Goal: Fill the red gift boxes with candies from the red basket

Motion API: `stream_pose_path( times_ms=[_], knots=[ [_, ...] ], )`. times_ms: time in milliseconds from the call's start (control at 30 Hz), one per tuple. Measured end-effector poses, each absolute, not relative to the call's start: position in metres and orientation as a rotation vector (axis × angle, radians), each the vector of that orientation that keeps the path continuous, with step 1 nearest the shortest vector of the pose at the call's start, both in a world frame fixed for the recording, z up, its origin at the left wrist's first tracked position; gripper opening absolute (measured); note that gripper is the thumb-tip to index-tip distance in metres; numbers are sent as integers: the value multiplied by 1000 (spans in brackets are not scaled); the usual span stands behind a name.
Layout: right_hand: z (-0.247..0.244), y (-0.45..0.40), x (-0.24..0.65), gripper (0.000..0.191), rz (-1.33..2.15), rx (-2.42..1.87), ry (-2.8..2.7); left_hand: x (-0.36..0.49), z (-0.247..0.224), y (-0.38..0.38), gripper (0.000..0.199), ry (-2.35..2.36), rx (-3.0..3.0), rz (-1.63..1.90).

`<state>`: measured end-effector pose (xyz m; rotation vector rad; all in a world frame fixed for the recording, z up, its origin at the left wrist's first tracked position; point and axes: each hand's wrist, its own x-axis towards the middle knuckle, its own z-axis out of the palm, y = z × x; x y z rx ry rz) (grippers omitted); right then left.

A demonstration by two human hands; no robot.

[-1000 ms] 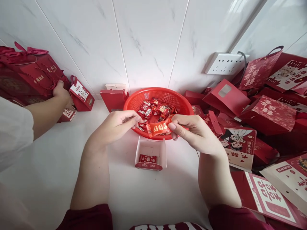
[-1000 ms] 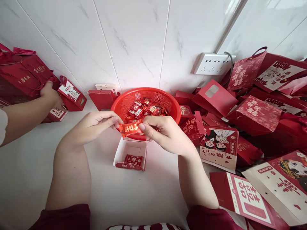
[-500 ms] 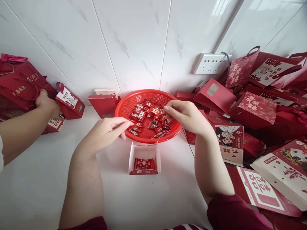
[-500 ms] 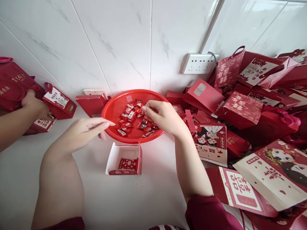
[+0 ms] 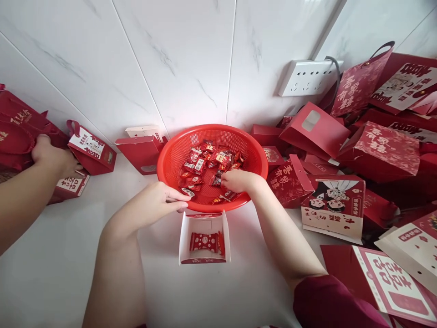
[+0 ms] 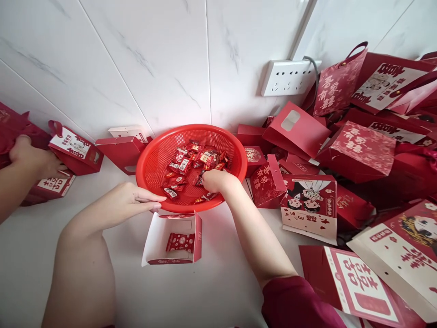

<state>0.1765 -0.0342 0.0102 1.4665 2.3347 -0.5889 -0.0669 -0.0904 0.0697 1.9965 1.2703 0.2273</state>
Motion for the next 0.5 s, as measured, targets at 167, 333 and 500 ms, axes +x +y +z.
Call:
stream_pose_path(
  times_ms=[167,333,500],
  knots=[
    [13,-36,177,27,-622,1428,2347,-66,69,-92,19,1296,2001,226],
    [15,-40,178,35,-695,1433,2384,-67,68,-92,19,1322,1979,266],
    [22,-45,185,40,-826,1402,2473,-67,68,-92,20,1370,1961,189]
  ],
)
